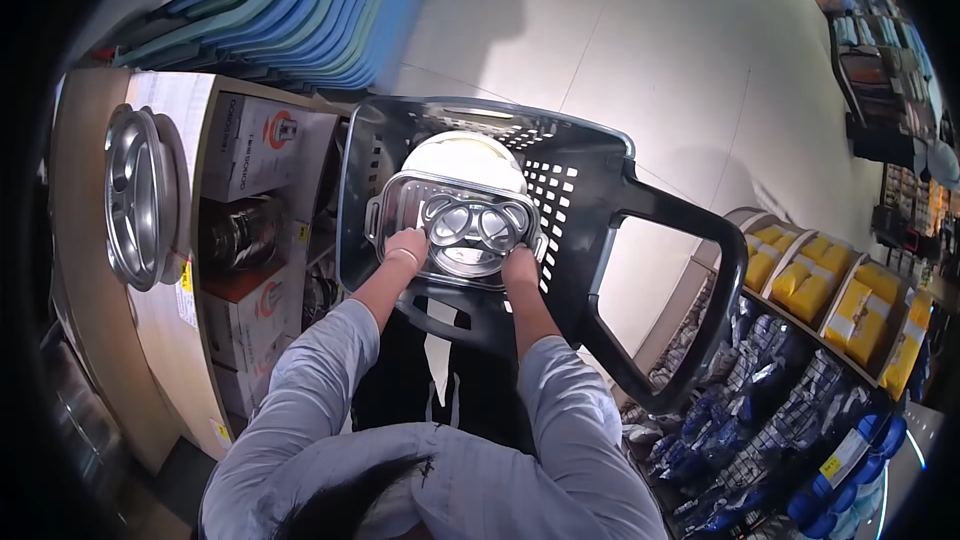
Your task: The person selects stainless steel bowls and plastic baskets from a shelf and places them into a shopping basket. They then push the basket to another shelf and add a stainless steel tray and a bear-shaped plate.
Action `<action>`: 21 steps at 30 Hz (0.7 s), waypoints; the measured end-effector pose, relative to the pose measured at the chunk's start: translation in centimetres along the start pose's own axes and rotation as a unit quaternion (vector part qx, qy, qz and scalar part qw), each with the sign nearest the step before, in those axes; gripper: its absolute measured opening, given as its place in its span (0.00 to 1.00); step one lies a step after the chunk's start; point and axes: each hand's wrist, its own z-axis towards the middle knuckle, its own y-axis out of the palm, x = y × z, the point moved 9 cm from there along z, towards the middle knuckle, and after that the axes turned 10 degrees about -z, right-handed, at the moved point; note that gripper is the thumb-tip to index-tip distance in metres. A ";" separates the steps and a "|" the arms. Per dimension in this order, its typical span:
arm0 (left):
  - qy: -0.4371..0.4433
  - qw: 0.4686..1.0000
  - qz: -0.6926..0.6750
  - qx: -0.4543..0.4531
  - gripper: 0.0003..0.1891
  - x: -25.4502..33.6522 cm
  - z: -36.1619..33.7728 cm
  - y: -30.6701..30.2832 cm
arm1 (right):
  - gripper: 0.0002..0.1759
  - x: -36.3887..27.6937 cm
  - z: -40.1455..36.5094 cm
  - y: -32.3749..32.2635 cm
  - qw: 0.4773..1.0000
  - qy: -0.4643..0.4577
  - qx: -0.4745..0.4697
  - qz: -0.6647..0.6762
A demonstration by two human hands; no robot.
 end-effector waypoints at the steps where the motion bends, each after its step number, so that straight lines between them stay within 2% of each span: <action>1: -0.002 1.000 0.009 -0.001 0.15 -0.2 0.7 0.5 | 0.14 -0.2 0.3 0.1 1.000 -0.001 -0.003 0.003; 5: -0.003 1.000 -0.003 0.013 0.17 0.3 1.5 1.0 | 0.15 0.3 0.8 0.2 0.999 0.027 0.002 -0.019; 9: -0.036 0.999 0.001 0.026 0.17 0.0 1.4 0.8 | 0.16 -0.6 0.7 -1.5 0.999 -0.010 0.010 -0.049; 12: -0.045 0.999 0.007 0.024 0.17 -0.1 1.0 0.5 | 0.15 0.6 1.1 -1.2 0.998 0.052 0.013 0.028; 21: -0.044 0.998 -0.024 0.040 0.18 -0.6 -0.4 0.6 | 0.08 1.1 0.4 -1.9 0.989 0.080 0.068 0.106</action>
